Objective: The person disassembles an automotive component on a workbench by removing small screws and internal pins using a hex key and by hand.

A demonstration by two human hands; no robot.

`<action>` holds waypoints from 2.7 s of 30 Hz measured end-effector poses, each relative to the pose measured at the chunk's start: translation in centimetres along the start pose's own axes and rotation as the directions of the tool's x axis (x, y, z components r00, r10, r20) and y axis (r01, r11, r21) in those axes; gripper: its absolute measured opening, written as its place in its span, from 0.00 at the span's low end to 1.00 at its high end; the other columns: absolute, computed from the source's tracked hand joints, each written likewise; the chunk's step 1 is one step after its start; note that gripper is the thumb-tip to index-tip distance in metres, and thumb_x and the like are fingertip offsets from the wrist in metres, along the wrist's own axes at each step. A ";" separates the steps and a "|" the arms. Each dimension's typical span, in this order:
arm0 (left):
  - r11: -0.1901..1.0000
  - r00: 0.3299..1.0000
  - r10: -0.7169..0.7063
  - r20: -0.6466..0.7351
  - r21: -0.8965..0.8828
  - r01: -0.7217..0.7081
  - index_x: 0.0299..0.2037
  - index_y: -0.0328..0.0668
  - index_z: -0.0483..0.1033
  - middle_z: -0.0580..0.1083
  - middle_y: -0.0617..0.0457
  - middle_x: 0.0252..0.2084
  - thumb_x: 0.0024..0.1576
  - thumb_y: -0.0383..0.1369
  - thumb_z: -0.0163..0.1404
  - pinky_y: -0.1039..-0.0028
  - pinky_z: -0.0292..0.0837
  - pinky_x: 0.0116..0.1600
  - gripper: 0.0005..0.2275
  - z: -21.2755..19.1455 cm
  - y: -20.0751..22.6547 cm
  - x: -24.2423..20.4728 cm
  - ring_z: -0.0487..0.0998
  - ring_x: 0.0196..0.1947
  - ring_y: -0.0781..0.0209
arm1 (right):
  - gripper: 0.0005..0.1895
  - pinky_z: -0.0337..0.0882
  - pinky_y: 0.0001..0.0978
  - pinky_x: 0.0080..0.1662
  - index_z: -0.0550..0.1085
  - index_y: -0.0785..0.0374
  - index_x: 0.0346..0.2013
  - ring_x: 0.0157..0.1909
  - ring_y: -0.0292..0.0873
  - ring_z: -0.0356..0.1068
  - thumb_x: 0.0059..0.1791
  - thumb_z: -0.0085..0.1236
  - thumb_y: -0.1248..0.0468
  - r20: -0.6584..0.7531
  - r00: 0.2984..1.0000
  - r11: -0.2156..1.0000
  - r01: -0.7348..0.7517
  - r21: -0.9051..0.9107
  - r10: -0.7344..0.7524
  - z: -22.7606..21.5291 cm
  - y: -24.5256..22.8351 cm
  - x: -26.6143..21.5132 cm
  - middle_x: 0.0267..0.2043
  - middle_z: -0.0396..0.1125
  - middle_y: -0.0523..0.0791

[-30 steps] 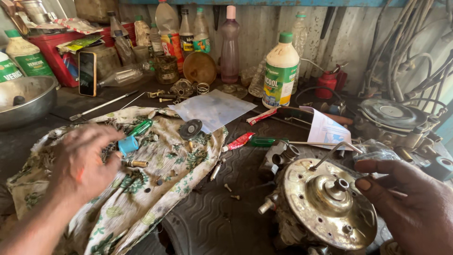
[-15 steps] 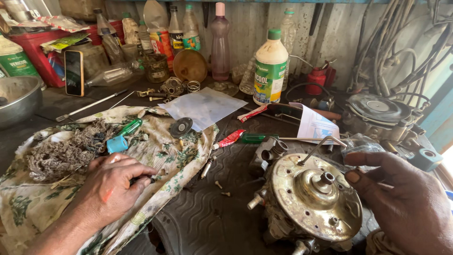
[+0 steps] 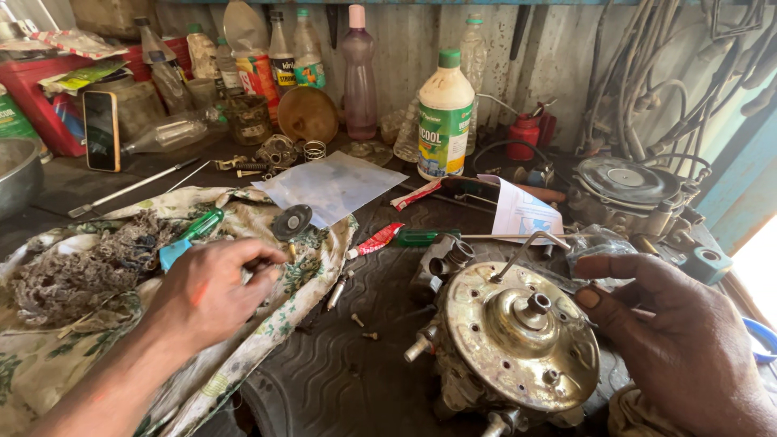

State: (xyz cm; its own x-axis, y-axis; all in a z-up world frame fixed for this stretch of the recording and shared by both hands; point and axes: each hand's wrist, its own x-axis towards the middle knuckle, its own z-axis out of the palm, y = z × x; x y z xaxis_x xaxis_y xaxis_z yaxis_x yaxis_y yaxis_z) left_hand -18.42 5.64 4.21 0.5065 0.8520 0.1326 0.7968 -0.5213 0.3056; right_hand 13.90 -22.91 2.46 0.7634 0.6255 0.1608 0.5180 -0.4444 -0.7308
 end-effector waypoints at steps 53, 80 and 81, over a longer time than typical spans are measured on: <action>0.127 0.973 0.228 -0.033 -0.990 -0.063 0.36 0.32 0.79 0.79 0.52 0.27 0.56 0.27 0.55 0.77 0.75 0.35 0.05 5.7 23.7 -7.9 0.76 0.27 0.69 | 0.07 0.72 0.36 0.43 0.77 0.61 0.33 0.37 0.43 0.75 0.43 0.67 0.68 -0.360 0.552 0.615 0.784 -0.085 -0.753 -2.9 -4.2 -4.9 0.33 0.74 0.43; -0.051 0.891 0.437 -0.122 -0.992 -0.111 0.35 0.32 0.79 0.81 0.48 0.36 0.50 0.21 0.62 0.71 0.79 0.46 0.06 6.3 20.6 -6.4 0.80 0.37 0.65 | 0.09 0.73 0.31 0.42 0.76 0.62 0.35 0.40 0.41 0.76 0.43 0.69 0.67 -0.315 0.638 0.649 0.756 0.084 -0.702 -1.6 -3.7 -4.7 0.35 0.74 0.42; -0.123 0.885 0.451 -0.116 -0.990 -0.067 0.35 0.31 0.78 0.80 0.48 0.37 0.50 0.19 0.62 0.70 0.79 0.47 0.07 6.3 20.7 -6.4 0.80 0.38 0.64 | 0.09 0.74 0.31 0.42 0.76 0.62 0.35 0.40 0.40 0.76 0.44 0.68 0.67 -0.325 0.647 0.651 0.751 0.111 -0.690 -1.5 -3.7 -4.8 0.35 0.74 0.42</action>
State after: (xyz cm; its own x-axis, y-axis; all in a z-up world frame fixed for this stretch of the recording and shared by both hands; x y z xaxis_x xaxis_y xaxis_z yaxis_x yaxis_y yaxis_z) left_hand -3.15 -10.93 3.73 0.7695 0.5242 0.3648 -0.4583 0.0553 0.8871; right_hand 8.93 -25.24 5.41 0.2619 0.5026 0.8239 0.8677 0.2512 -0.4290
